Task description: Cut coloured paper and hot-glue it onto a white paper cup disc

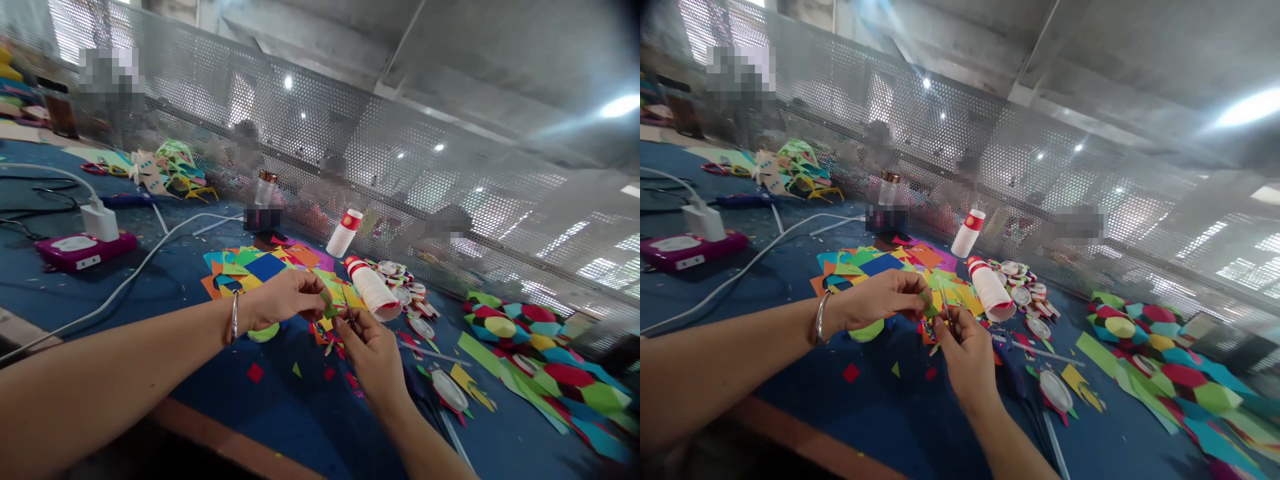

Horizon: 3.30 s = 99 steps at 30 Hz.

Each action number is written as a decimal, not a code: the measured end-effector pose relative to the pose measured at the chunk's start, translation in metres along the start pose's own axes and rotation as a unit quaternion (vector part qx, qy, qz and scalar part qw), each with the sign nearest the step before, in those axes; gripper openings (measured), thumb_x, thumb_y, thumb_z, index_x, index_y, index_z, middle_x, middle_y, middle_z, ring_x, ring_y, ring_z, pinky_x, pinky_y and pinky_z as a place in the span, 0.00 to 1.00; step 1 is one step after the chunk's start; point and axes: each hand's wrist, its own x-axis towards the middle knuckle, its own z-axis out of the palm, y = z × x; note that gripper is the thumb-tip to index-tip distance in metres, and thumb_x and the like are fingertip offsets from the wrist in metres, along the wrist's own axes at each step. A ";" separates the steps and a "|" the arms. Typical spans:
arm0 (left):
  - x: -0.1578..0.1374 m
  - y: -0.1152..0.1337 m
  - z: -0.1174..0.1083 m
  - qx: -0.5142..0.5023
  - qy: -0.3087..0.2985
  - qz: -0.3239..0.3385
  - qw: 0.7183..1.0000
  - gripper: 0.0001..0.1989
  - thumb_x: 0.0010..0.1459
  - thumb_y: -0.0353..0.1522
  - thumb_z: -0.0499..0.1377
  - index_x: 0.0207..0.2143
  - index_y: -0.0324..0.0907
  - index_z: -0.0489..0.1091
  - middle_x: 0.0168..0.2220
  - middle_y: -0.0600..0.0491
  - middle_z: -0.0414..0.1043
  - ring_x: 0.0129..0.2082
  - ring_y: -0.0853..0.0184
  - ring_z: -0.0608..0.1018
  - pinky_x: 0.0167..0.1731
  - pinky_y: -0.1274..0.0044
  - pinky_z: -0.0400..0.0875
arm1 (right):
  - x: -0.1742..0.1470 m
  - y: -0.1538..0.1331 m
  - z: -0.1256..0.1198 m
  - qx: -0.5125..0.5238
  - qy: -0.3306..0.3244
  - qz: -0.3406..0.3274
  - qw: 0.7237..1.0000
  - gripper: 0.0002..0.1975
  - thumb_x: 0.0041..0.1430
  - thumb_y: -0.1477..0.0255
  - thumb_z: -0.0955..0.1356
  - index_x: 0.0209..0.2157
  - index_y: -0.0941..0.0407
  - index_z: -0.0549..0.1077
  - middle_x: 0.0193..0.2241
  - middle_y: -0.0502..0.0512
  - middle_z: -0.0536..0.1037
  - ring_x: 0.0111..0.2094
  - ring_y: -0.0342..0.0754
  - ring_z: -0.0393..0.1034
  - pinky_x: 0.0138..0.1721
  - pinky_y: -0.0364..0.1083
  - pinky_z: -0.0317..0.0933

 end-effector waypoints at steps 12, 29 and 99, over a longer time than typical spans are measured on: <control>-0.001 -0.001 0.006 -0.007 0.017 -0.005 1.000 0.06 0.55 0.30 0.63 0.32 0.39 0.67 0.30 0.54 0.75 0.30 0.70 0.79 0.38 0.73 0.73 | -0.003 0.001 0.001 0.033 -0.006 0.013 0.999 0.15 0.59 0.58 0.73 0.39 0.54 0.75 0.23 0.46 0.70 0.19 0.39 0.50 0.19 0.42 0.42; -0.006 0.008 -0.001 0.187 -0.068 0.045 0.979 0.07 0.50 0.33 0.64 0.30 0.40 0.72 0.27 0.57 0.70 0.28 0.71 0.69 0.31 0.77 0.62 | -0.001 -0.002 -0.005 0.007 -0.032 -0.007 0.999 0.12 0.58 0.62 0.73 0.33 0.56 0.73 0.19 0.43 0.63 0.18 0.37 0.47 0.17 0.40 0.37; -0.008 0.006 0.008 -0.118 0.042 -0.006 0.992 0.15 0.49 0.23 0.68 0.38 0.40 0.69 0.26 0.58 0.74 0.29 0.73 0.76 0.36 0.77 0.66 | -0.004 -0.010 -0.009 -0.025 -0.004 -0.060 0.998 0.11 0.59 0.63 0.73 0.35 0.56 0.75 0.25 0.47 0.71 0.24 0.42 0.61 0.25 0.42 0.58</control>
